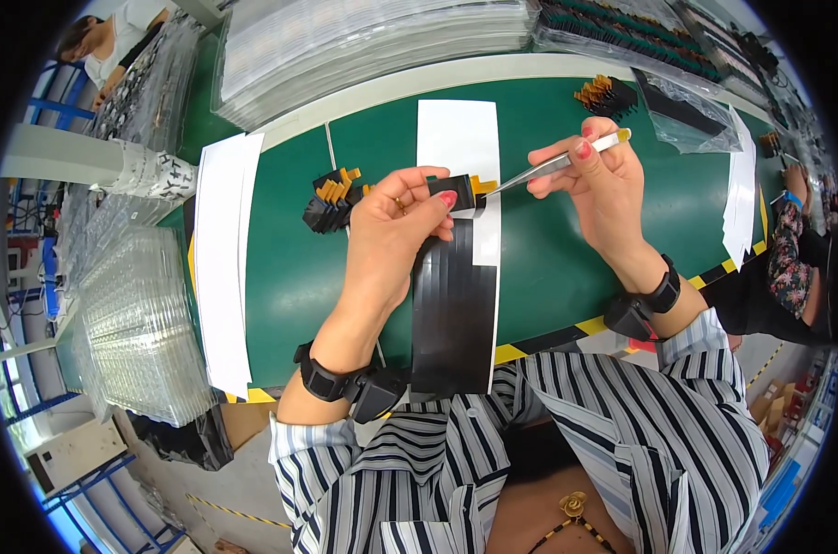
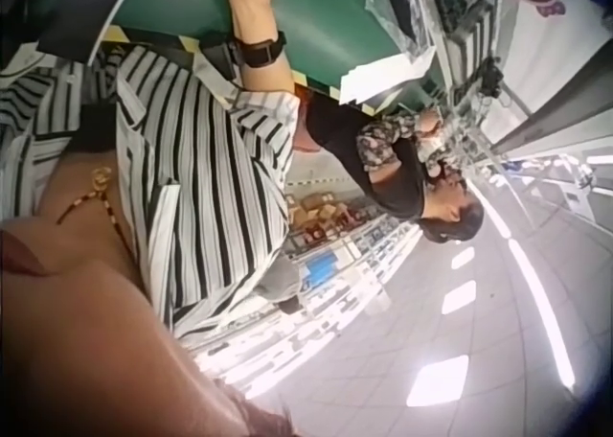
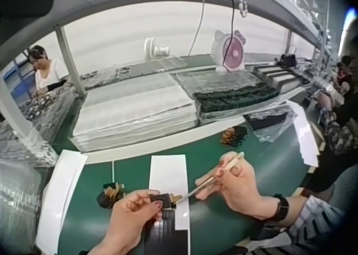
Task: The person picks up a small electronic component by hand, peels a strip of tape from a sheet using tweezers, and applies it to the component. They then press the tape down by hand and place the finished component onto a pile.
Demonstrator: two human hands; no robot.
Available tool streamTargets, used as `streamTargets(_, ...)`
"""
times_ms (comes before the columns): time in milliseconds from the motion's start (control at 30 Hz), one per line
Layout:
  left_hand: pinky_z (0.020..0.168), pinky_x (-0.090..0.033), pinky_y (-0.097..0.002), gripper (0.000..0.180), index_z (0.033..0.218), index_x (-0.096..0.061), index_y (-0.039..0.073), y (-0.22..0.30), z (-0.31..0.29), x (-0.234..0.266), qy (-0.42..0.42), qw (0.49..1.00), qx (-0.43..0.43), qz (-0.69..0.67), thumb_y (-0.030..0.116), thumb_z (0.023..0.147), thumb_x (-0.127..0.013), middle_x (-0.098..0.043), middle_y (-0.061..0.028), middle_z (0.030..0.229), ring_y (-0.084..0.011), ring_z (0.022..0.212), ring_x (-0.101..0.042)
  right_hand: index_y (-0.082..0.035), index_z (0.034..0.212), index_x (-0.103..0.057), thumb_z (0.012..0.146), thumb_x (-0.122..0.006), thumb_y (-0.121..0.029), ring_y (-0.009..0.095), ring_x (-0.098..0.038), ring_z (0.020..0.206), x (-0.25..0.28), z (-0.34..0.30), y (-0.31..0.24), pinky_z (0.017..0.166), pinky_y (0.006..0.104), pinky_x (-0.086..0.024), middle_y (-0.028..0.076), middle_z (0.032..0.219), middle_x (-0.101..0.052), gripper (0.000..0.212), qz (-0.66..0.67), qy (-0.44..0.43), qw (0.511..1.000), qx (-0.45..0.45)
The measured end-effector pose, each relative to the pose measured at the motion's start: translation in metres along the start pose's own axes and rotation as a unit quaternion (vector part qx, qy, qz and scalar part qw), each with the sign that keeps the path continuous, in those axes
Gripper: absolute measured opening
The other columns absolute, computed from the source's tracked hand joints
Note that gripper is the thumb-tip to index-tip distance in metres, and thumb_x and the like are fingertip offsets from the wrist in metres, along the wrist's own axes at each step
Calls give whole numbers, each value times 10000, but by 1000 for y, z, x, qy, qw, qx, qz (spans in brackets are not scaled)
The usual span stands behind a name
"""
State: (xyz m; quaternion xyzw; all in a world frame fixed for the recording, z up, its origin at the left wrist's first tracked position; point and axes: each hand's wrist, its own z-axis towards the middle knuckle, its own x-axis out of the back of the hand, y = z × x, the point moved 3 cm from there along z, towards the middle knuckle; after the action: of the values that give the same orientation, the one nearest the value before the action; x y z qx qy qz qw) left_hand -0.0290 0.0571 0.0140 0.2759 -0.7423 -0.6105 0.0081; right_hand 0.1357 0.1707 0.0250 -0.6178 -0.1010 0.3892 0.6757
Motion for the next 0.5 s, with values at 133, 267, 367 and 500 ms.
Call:
streamTargets(133, 556, -435, -198, 215, 977, -553, -29, -2, -1, -1, -17, 1000, 4, 9, -2, 765, -578, -539, -12, 726, -67, 615, -510, -67, 921, -343, 896, -445, -190, 257, -634, 685, 2, 1, 2, 607, 330, -525, 235, 885, -585, 162, -6, 8, 1000, -1)
streamTargets(267, 552, -429, -193, 214, 975, -555, -25, -3, 0, -1, -27, 1000, 7, 11, -5, 763, -580, -541, -12, 731, -62, 612, -506, -66, 920, -346, 896, -443, -186, 258, -634, 685, 2, 2, 2, 609, 331, -525, 234, 887, -585, 156, -8, 11, 1000, 0)
streamTargets(367, 546, -421, -186, 210, 972, -557, -22, -3, -1, -3, -32, 999, 11, 8, -8, 764, -578, -533, -5, 717, -59, 604, -502, -67, 920, -348, 897, -442, -184, 258, -634, 685, 3, 3, 2, 610, 331, -525, 234, 887, -585, 152, -9, 16, 1000, 2)
streamTargets(500, 541, -413, -180, 204, 968, -559, -21, -3, -1, -3, -36, 999, 11, 8, -6, 766, -580, -525, 3, 698, -56, 595, -496, -68, 921, -351, 897, -441, -181, 259, -634, 685, 4, 4, 2, 612, 330, -525, 235, 889, -585, 147, -9, 17, 1000, 4)
